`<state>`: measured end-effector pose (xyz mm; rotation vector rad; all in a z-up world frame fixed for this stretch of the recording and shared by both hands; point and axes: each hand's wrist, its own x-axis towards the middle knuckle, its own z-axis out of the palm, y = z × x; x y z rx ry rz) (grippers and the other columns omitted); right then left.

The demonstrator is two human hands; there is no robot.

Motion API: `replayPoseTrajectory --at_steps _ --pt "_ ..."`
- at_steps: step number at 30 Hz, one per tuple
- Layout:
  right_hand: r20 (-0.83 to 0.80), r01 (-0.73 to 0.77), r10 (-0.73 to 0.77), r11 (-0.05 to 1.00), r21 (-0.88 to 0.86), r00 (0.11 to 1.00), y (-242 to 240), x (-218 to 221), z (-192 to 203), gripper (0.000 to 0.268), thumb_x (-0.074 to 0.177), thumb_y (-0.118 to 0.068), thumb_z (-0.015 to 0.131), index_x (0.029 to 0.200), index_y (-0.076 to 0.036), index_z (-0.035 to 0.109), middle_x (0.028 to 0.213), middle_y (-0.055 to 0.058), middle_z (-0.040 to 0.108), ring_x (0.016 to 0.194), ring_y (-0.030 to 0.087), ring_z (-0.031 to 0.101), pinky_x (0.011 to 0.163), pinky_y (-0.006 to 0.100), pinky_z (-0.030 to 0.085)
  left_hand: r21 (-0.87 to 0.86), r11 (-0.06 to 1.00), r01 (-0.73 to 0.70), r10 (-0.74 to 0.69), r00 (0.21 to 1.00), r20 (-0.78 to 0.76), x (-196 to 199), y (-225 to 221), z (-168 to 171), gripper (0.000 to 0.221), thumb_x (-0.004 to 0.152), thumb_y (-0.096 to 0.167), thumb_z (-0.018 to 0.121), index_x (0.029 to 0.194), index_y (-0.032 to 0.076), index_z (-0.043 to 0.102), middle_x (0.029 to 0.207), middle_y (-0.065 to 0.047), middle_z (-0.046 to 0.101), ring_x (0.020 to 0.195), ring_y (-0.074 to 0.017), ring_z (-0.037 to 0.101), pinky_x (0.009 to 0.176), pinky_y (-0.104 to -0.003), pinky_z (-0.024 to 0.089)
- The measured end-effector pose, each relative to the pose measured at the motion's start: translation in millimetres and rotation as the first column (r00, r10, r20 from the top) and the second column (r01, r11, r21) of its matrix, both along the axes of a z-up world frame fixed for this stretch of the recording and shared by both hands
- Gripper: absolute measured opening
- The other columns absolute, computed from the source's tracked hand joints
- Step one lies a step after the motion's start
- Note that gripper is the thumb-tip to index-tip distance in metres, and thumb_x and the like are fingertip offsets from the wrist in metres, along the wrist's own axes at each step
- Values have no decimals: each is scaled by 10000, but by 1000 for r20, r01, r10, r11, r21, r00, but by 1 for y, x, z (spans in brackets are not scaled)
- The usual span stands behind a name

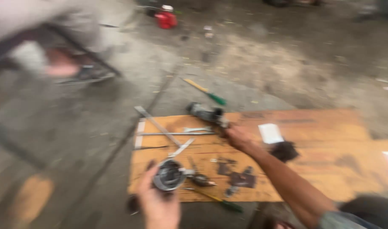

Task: Repairing and assembling a motorcycle starter motor component using various hand tools.

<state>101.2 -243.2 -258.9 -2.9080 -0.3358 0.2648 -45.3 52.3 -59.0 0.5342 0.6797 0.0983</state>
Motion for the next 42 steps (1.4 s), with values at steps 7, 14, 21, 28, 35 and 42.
replayPoseTrajectory --at_steps 7,14,21,28,35,42 --pt "48 -95 95 995 9 994 17 -1 44 157 890 -190 686 1001 -110 764 1117 130 622 928 290 649 658 450 564 -35 999 -37 40 997 66 9 -10 3 398 868 139 624 1252 38 602 1087 -162 710 978 -277 704 846 -428 589" --pt "-22 -77 130 708 702 991 26 -22 243 128 754 -123 765 788 -30 684 1294 107 688 917 217 689 781 340 567 -172 985 8 36 967 251 37 -50 21 424 884 107 599 1306 111 554 1152 -145 705 1051 -274 701 899 -436 578" --pt "-217 189 -76 801 567 973 28 -121 345 593 672 -170 796 1252 -161 675 1278 44 683 746 170 713 514 383 609 -218 963 158 -90 951 295 23 -83 38 503 856 50 635 1345 134 553 1136 -110 686 1055 -248 672 920 -432 574" --pt "422 -446 261 784 432 868 32 -132 322 494 730 -200 836 1190 -63 720 1274 113 709 1106 253 745 895 388 654 -232 954 190 -134 963 235 9 -97 49 421 886 97 610 1304 97 554 1129 -126 681 1054 -253 675 920 -424 579" --pt "400 -402 236 823 403 885 45 -134 313 454 712 -234 900 1073 -13 736 1152 150 685 1021 296 715 787 389 622 -143 959 246 -228 965 132 7 -98 68 397 891 150 583 1285 129 542 1164 -100 654 1066 -224 669 917 -396 581" --pt "420 -398 220 825 401 880 44 -133 307 404 732 -237 885 1033 -7 745 1135 145 690 1020 296 695 798 407 595 -172 949 265 -245 961 127 7 -101 61 401 883 154 574 1282 151 537 1133 -94 644 1014 -222 655 844 -376 590"
